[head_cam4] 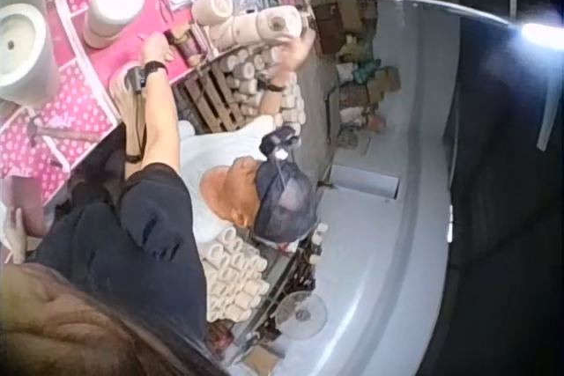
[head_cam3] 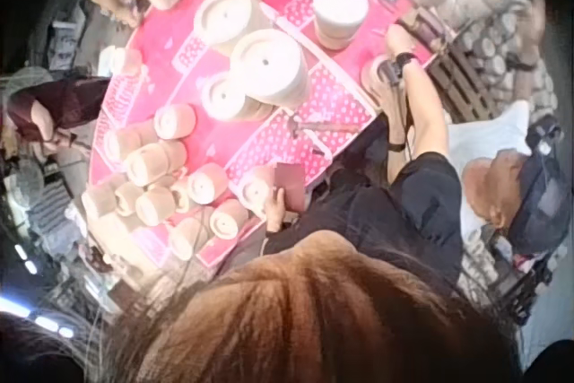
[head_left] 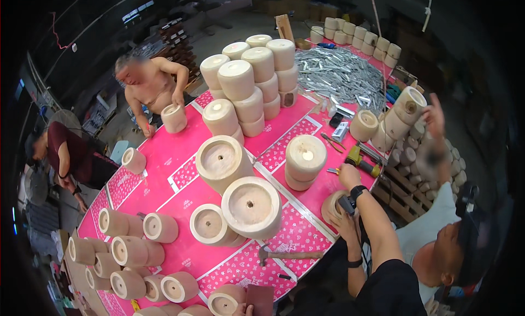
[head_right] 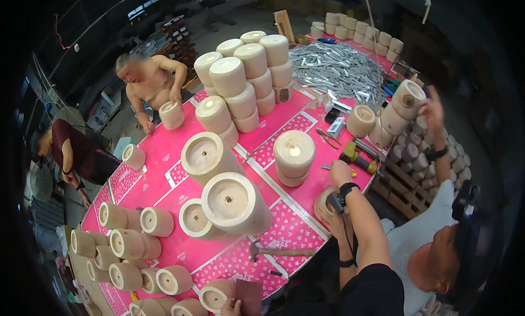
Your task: Workers in a manufacturing setting are organizing, assembling, and sanding wooden cylindrical parts on a work table.
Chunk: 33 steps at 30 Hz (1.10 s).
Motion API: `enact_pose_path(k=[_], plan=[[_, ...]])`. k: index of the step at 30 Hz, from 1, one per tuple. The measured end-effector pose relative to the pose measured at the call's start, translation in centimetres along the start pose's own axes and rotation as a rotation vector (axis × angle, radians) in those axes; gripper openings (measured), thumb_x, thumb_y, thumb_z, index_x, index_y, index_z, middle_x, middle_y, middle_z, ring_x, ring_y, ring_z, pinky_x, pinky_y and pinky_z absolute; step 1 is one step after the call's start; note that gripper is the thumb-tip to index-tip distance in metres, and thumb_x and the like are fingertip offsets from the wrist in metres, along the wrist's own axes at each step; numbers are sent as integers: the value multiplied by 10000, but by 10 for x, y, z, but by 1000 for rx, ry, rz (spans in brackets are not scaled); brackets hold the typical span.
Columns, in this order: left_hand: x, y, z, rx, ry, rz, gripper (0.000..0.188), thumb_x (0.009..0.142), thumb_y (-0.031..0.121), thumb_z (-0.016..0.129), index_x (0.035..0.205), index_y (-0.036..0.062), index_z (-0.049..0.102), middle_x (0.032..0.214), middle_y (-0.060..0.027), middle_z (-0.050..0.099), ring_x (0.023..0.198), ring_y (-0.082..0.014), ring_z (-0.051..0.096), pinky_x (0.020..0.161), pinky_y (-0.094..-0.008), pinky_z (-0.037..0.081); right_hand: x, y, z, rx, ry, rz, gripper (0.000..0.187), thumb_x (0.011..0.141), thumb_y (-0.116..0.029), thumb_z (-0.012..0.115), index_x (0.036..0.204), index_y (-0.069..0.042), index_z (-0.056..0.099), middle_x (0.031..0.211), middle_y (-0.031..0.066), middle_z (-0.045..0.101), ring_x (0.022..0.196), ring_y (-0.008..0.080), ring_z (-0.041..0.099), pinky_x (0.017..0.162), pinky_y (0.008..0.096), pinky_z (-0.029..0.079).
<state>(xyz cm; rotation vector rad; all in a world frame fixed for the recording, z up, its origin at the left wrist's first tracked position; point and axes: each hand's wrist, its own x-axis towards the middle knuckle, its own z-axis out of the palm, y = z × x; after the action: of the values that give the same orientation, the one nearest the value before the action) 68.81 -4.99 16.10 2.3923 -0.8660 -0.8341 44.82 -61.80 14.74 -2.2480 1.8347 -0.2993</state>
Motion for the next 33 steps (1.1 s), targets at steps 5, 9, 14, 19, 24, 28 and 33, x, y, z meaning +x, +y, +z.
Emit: enact_pose_path(k=[5, 9, 14, 19, 24, 28, 33], plan=[[14, 18, 28, -61, -46, -89, 324, 913, 279, 538, 1074, 2, 587, 978, -221, 630, 934, -391, 587, 829, -417, 466, 31, 49, 20, -234, -142, 153, 181, 805, -157, 582, 892, -28, 675, 929, 193, 664, 868, 340, 654, 760, 434, 532], [24, -14, 58, -81, -57, -100, 301, 915, 272, 536, 1075, 22, 584, 934, -221, 638, 879, -394, 605, 772, -426, 482, 38, 60, 35, -309, -300, 134, 202, 815, -178, 584, 934, -38, 667, 992, 186, 657, 934, 329, 641, 809, 428, 520], [34, -15, 69, -195, 10, -209, 209, 850, 185, 646, 915, -11, 615, 767, -97, 655, 694, -149, 609, 639, -300, 486, 49, 99, 65, -312, -364, 134, 239, 815, -183, 598, 1013, -50, 599, 1065, 183, 629, 985, 340, 621, 825, 438, 516], [55, 18, 57, -157, 13, -155, 234, 873, 214, 595, 875, -15, 550, 758, -222, 596, 720, -387, 592, 635, -426, 458, 63, 149, 78, -366, -434, -38, 271, 677, -206, 723, 856, -12, 658, 881, 210, 645, 841, 349, 648, 729, 435, 531], [70, 25, 61, -115, 36, -177, 225, 872, 211, 597, 881, -12, 565, 756, -211, 611, 732, -385, 609, 636, -427, 463, 78, 169, 83, -145, -543, -13, 168, 662, -131, 690, 778, -11, 679, 747, 212, 648, 667, 373, 638, 624, 417, 523], [63, 11, 73, -203, 70, -260, 233, 867, 219, 599, 904, -9, 573, 770, -212, 619, 750, -389, 611, 657, -442, 467, 73, 142, 81, -123, -501, -29, 149, 702, -119, 650, 797, -5, 658, 781, 217, 650, 686, 367, 635, 619, 419, 513], [60, 1, 83, -217, 32, -292, 253, 850, 223, 617, 942, -7, 566, 817, -218, 628, 814, -380, 613, 714, -447, 471, 56, 97, 45, -170, -215, -52, 131, 752, -103, 599, 821, 2, 632, 823, 224, 651, 708, 360, 631, 612, 421, 500]])
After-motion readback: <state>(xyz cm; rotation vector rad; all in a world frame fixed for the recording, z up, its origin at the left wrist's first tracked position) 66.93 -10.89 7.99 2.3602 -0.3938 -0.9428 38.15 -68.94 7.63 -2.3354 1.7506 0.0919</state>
